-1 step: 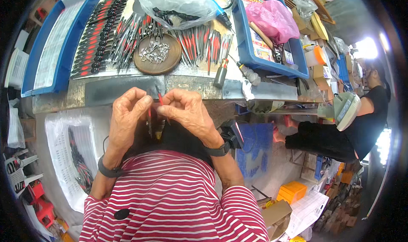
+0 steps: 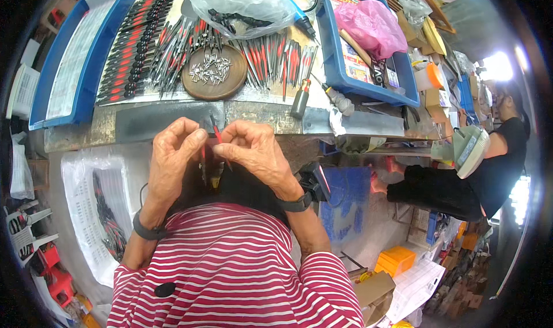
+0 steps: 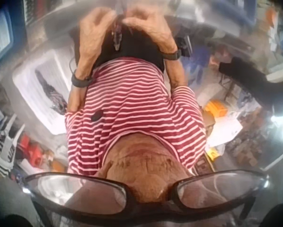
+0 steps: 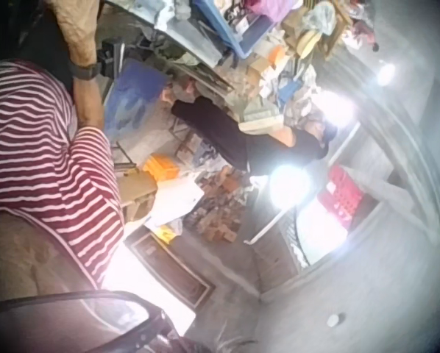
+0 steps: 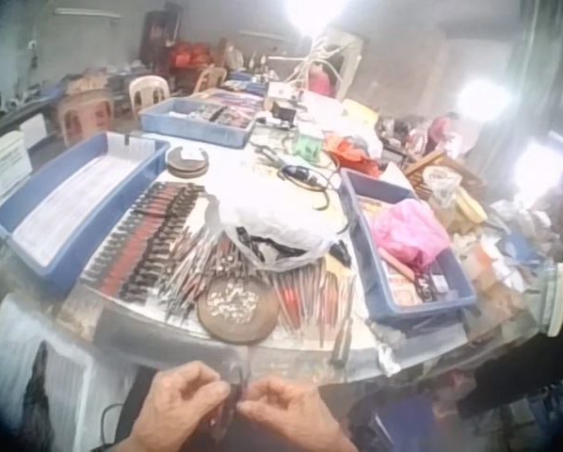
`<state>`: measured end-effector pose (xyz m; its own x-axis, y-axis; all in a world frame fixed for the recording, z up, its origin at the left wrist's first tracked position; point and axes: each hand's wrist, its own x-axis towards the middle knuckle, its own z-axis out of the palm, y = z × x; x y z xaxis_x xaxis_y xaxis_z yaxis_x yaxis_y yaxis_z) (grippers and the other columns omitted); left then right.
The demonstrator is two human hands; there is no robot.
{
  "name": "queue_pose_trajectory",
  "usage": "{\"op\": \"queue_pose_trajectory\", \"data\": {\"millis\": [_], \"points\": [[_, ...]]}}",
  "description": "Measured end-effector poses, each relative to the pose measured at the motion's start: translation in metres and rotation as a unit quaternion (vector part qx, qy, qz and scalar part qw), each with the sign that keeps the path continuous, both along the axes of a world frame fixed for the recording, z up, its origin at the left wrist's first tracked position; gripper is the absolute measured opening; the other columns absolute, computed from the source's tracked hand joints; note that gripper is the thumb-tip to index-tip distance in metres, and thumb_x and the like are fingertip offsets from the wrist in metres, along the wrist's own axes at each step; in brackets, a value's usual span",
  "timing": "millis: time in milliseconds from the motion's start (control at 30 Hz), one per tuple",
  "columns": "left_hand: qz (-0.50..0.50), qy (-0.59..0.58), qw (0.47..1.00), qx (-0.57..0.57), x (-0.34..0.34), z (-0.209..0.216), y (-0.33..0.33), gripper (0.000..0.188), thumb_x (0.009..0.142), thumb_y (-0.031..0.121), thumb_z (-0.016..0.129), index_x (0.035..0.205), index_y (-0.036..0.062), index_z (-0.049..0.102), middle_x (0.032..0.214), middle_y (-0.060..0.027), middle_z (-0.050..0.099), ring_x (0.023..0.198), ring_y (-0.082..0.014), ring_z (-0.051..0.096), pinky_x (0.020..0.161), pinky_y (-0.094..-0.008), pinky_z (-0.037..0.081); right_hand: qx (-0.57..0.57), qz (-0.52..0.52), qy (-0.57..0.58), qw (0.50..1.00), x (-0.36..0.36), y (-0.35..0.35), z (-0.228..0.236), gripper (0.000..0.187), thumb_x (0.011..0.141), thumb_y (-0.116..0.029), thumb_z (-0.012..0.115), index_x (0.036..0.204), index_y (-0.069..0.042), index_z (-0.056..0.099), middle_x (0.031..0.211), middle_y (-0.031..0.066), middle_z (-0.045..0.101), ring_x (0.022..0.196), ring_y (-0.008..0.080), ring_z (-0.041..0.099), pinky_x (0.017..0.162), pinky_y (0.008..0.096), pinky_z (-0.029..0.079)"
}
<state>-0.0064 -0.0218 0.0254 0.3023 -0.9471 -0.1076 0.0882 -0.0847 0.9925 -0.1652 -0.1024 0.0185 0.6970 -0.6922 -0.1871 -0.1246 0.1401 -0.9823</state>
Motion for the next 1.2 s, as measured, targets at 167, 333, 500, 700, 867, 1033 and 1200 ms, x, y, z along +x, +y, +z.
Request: {"op": "queue_pose_trajectory", "data": {"millis": [167, 333, 500, 700, 867, 1033, 1200], "points": [[0.018, 0.084, 0.996, 0.017, -0.005, -0.002, 0.001, 0.014, 0.087, 0.015, 0.06, 0.087, 0.001, 0.059, 0.068, 0.0018, 0.057, 0.061, -0.0028, 0.048, 0.055, -0.0195, 0.039, 0.009, -0.015, 0.014, 1.0, 0.002, 0.003, 0.001, 0.022, 0.077, -0.007, 0.071, 0.093, 0.001, 0.058, 0.064, -0.0015, 0.056, 0.056, 0.003, 0.054, 0.047, 0.0176, 0.04], [0.009, 0.139, 0.99, 0.032, -0.005, -0.007, 0.0, 0.013, 0.085, 0.014, 0.061, 0.088, 0.0012, 0.059, 0.07, 0.0014, 0.058, 0.062, -0.0027, 0.05, 0.056, -0.0191, 0.04, -0.003, -0.041, -0.025, 0.999, 0.009, 0.012, 0.003, 0.047, 0.077, -0.002, 0.07, 0.118, 0.002, 0.047, 0.07, 0.001, 0.057, 0.056, 0.0051, 0.055, 0.046, 0.018, 0.043], [0.005, 0.187, 0.982, 0.025, -0.004, -0.014, 0.002, 0.012, 0.086, 0.013, 0.061, 0.089, 0.0023, 0.058, 0.072, 0.0006, 0.06, 0.064, -0.0038, 0.053, 0.057, -0.0194, 0.042, -0.001, -0.037, -0.027, 0.999, 0.013, 0.016, -0.002, 0.054, 0.079, -0.002, 0.068, 0.126, 0.002, 0.043, 0.066, 0.0016, 0.056, 0.052, 0.0056, 0.054, 0.042, 0.0179, 0.041], [0.003, 0.204, 0.978, 0.035, -0.001, -0.022, 0.003, 0.012, 0.087, 0.014, 0.061, 0.091, 0.0038, 0.057, 0.077, -0.0003, 0.061, 0.066, -0.0059, 0.056, 0.059, -0.0206, 0.044, 0.011, -0.027, -0.03, 0.999, 0.017, 0.017, -0.004, 0.059, 0.08, -0.003, 0.068, 0.132, 0.0, 0.039, 0.064, 0.0009, 0.056, 0.049, 0.0053, 0.052, 0.042, 0.0172, 0.039], [0.011, 0.203, 0.978, 0.049, -0.001, -0.025, 0.002, 0.013, 0.087, 0.015, 0.061, 0.09, 0.0029, 0.057, 0.076, -0.001, 0.061, 0.066, -0.0067, 0.057, 0.061, -0.0215, 0.047, 0.007, -0.03, -0.021, 0.999, 0.019, 0.018, -0.005, 0.059, 0.08, -0.002, 0.068, 0.132, 0.0, 0.04, 0.062, -0.0005, 0.055, 0.049, 0.0048, 0.052, 0.041, 0.0167, 0.039], [0.014, 0.216, 0.976, 0.036, -0.002, -0.026, 0.003, 0.013, 0.087, 0.014, 0.061, 0.089, 0.0016, 0.058, 0.076, -0.0021, 0.061, 0.067, -0.0072, 0.057, 0.062, -0.022, 0.048, 0.01, -0.032, -0.015, 0.999, 0.019, 0.019, -0.006, 0.058, 0.079, 0.0, 0.067, 0.131, -0.001, 0.042, 0.061, -0.0023, 0.053, 0.047, 0.0043, 0.051, 0.04, 0.0161, 0.038], [0.019, 0.248, 0.968, 0.032, -0.002, -0.025, 0.004, 0.012, 0.087, 0.013, 0.061, 0.086, 0.0011, 0.06, 0.076, -0.0022, 0.061, 0.067, -0.0074, 0.057, 0.063, -0.0218, 0.048, 0.016, -0.029, -0.024, 0.999, 0.02, 0.021, -0.007, 0.058, 0.079, 0.001, 0.067, 0.131, -0.001, 0.042, 0.061, -0.0028, 0.052, 0.047, 0.0039, 0.051, 0.04, 0.0159, 0.038]]}}
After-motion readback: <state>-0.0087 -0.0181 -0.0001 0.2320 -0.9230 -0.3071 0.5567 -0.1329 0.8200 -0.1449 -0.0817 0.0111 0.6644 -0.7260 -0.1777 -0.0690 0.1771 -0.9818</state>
